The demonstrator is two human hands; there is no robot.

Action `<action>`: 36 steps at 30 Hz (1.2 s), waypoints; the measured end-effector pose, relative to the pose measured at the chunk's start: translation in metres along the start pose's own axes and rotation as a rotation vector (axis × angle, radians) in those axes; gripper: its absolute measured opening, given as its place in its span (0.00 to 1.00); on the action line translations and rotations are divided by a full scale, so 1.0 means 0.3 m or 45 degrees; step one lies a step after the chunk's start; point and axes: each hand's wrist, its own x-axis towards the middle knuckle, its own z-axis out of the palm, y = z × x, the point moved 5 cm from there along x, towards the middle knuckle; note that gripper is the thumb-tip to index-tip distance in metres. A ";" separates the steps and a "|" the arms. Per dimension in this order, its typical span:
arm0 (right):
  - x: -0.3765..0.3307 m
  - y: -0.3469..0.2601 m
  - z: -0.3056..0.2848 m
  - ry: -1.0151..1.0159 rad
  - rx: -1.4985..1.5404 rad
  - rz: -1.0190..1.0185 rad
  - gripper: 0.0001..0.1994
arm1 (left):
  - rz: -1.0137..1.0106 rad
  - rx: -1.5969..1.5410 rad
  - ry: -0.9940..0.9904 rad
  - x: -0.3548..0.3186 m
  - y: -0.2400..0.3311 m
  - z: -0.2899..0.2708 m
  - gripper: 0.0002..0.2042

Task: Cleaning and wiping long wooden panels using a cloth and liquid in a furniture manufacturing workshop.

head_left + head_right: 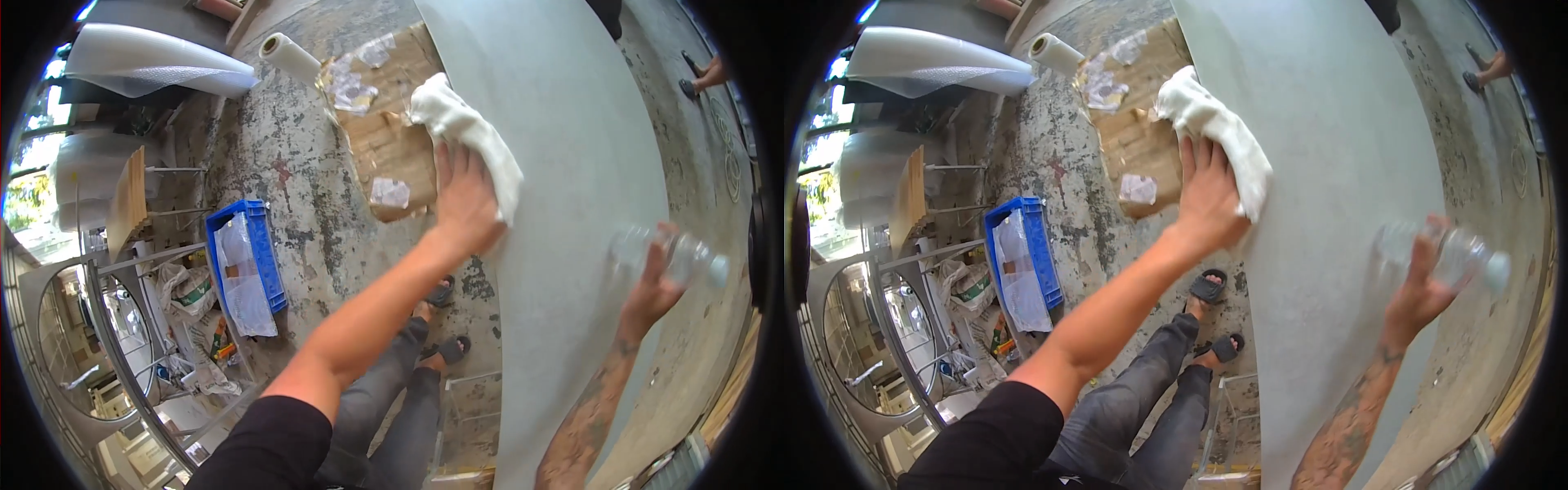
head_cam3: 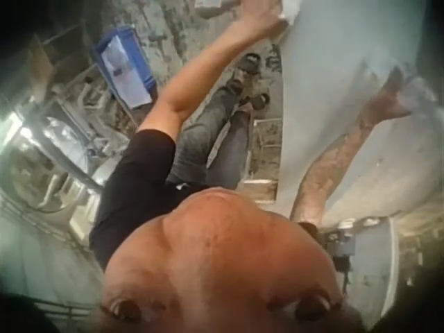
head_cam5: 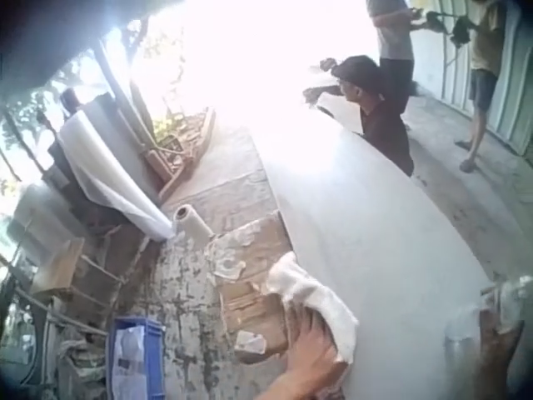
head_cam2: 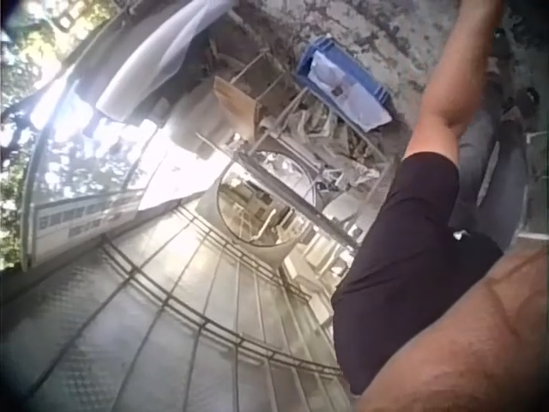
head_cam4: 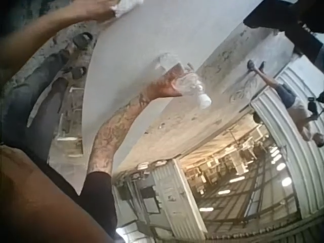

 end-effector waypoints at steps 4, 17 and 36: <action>0.062 0.050 0.012 0.011 -0.104 -0.223 0.21 | -0.040 -0.201 -0.193 -0.280 0.203 -0.018 0.33; -0.702 -0.110 -0.337 -0.155 -0.243 0.318 0.14 | -0.097 -1.092 -0.293 -1.222 0.646 0.180 0.31; -0.848 -0.373 -0.282 -0.595 -0.277 0.154 0.22 | -0.334 -0.870 -0.174 -0.992 0.764 -0.067 0.28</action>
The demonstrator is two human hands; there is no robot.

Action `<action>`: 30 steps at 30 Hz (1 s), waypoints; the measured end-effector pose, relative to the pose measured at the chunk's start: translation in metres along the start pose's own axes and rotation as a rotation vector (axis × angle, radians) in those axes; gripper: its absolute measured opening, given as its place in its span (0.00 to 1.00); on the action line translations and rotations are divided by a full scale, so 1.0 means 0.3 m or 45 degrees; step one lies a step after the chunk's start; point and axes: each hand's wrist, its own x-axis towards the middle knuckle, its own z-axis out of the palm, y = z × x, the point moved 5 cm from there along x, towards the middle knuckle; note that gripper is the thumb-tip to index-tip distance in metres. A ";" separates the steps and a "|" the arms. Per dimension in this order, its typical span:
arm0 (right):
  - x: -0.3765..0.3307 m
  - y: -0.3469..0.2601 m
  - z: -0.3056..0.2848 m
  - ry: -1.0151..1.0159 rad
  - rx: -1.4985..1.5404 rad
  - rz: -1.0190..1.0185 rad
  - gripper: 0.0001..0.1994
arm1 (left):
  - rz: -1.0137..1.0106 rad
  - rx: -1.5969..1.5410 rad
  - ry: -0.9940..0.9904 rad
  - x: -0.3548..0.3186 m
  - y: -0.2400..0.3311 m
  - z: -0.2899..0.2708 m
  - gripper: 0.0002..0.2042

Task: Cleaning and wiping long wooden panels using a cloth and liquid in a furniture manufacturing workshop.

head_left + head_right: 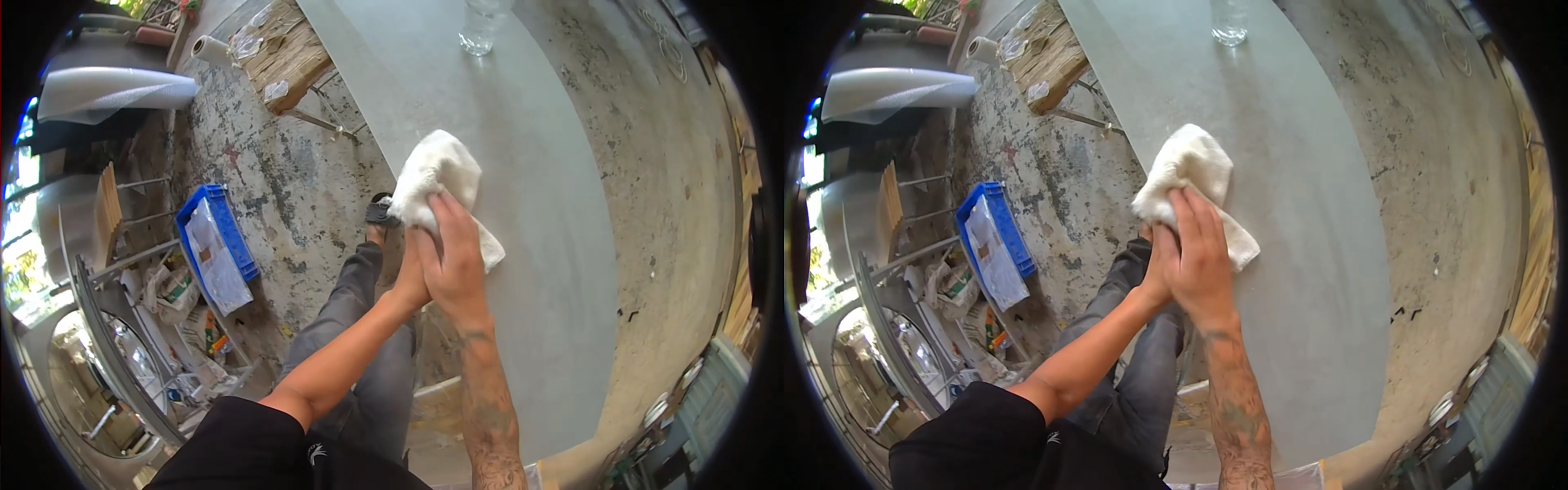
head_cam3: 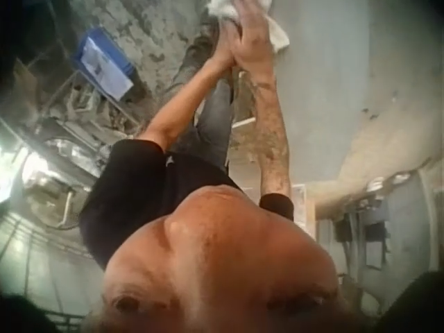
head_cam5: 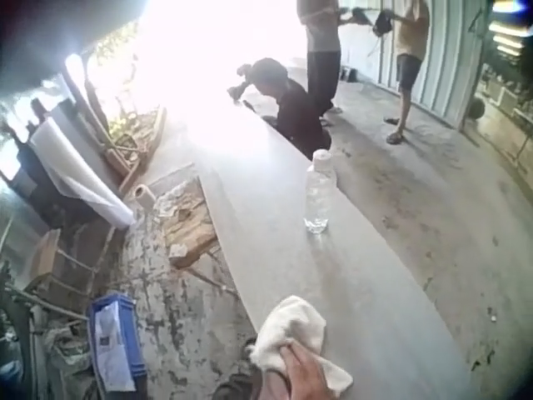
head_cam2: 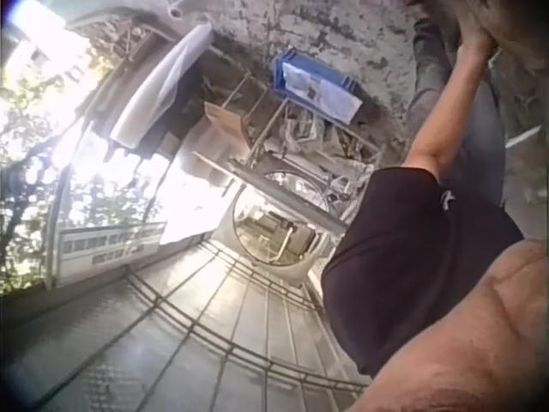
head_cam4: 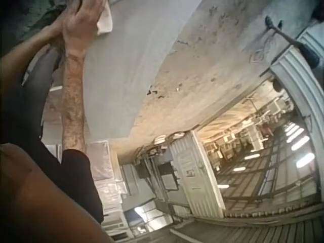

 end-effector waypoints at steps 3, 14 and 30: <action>0.031 0.130 0.038 0.002 -0.209 -0.039 0.24 | -0.135 -0.082 -0.085 0.072 0.019 0.007 0.14; 0.418 0.046 0.363 0.051 -0.739 -0.427 0.28 | -0.282 -0.201 0.656 0.342 -0.326 -0.618 0.17; 0.741 -0.019 0.554 0.090 -0.825 0.054 0.14 | 0.082 0.705 0.722 1.415 -0.544 -1.031 0.18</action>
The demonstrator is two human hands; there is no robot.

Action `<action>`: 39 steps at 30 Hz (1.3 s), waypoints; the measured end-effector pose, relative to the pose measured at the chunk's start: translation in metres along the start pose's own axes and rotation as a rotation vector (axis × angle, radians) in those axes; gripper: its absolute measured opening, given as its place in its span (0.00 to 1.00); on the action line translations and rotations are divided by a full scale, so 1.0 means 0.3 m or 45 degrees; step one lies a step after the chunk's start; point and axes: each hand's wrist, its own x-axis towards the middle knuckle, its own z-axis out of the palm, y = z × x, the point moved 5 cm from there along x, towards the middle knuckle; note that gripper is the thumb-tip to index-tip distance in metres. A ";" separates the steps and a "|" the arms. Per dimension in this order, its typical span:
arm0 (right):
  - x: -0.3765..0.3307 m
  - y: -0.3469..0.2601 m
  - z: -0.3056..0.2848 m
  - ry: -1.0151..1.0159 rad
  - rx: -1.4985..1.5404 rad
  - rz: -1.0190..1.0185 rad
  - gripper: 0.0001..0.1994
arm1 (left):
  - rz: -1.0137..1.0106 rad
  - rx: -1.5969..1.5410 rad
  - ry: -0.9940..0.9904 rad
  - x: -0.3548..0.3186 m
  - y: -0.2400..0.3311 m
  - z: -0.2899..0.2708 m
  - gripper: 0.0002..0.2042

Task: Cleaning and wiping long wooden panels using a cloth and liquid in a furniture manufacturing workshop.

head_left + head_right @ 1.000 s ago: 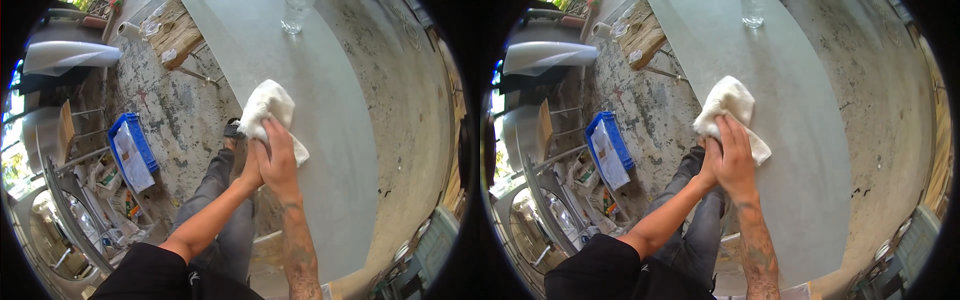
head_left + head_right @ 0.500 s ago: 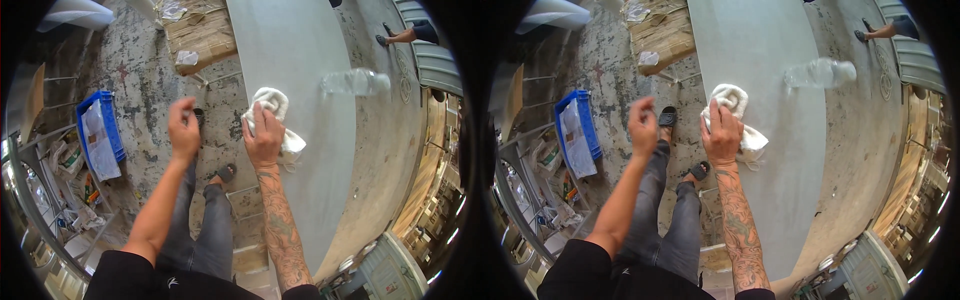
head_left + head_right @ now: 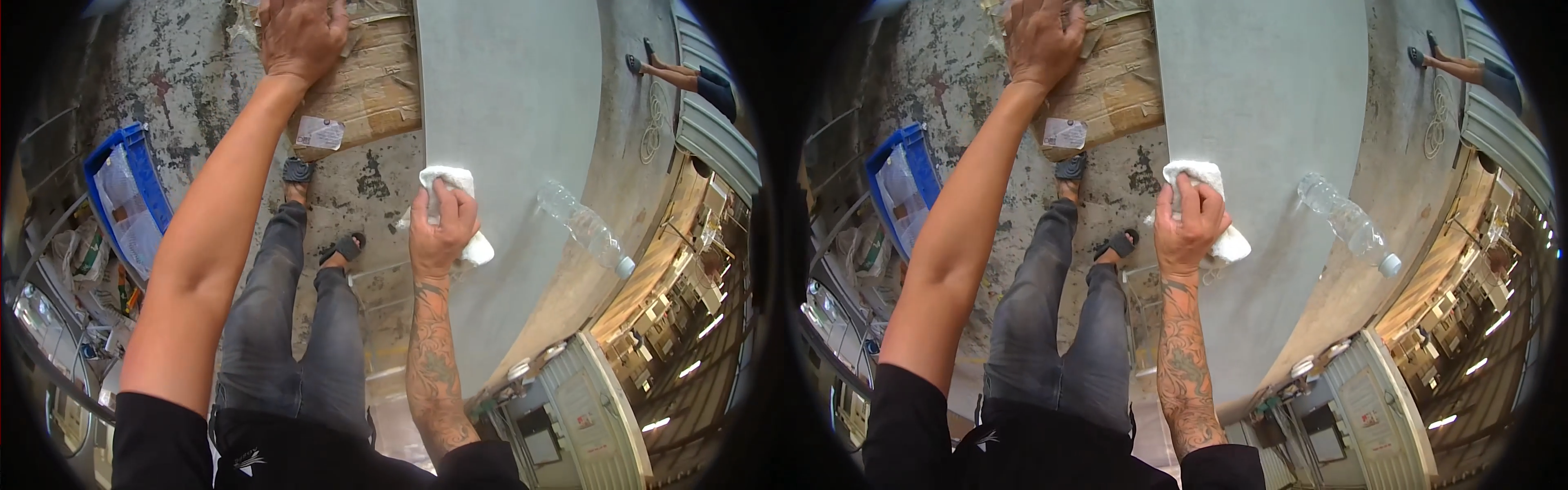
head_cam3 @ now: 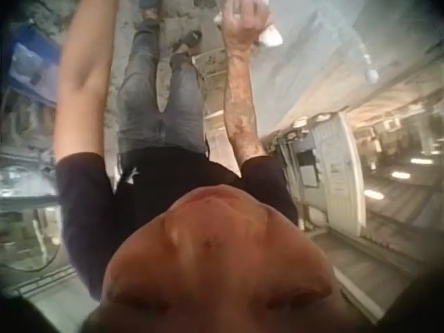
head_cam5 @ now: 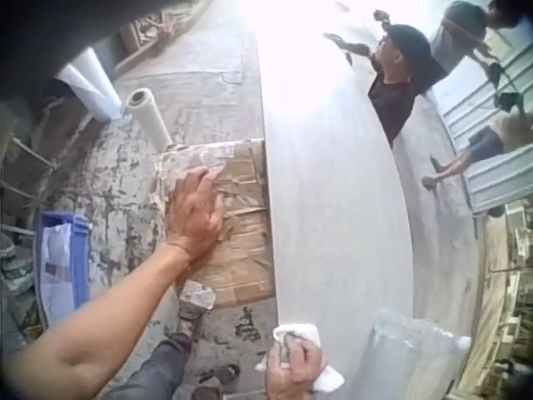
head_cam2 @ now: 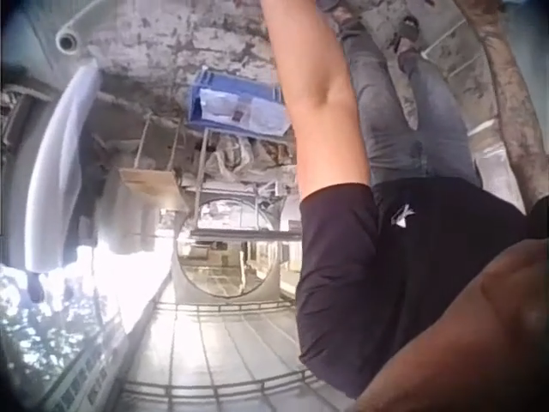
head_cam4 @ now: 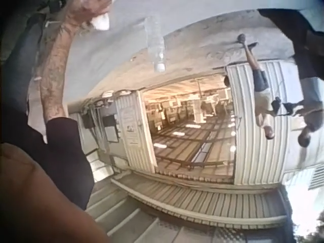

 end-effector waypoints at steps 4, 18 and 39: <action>0.036 -0.043 0.020 -0.022 0.005 -0.162 0.11 | -0.043 0.097 -0.047 0.022 -0.010 0.005 0.18; -0.047 -0.023 0.015 -0.191 -0.090 -0.405 0.05 | -0.037 0.172 -0.080 0.027 -0.029 0.025 0.19; -0.115 0.028 -0.037 -0.258 -0.005 -0.339 0.06 | -0.005 0.315 -0.032 -0.005 -0.009 0.062 0.18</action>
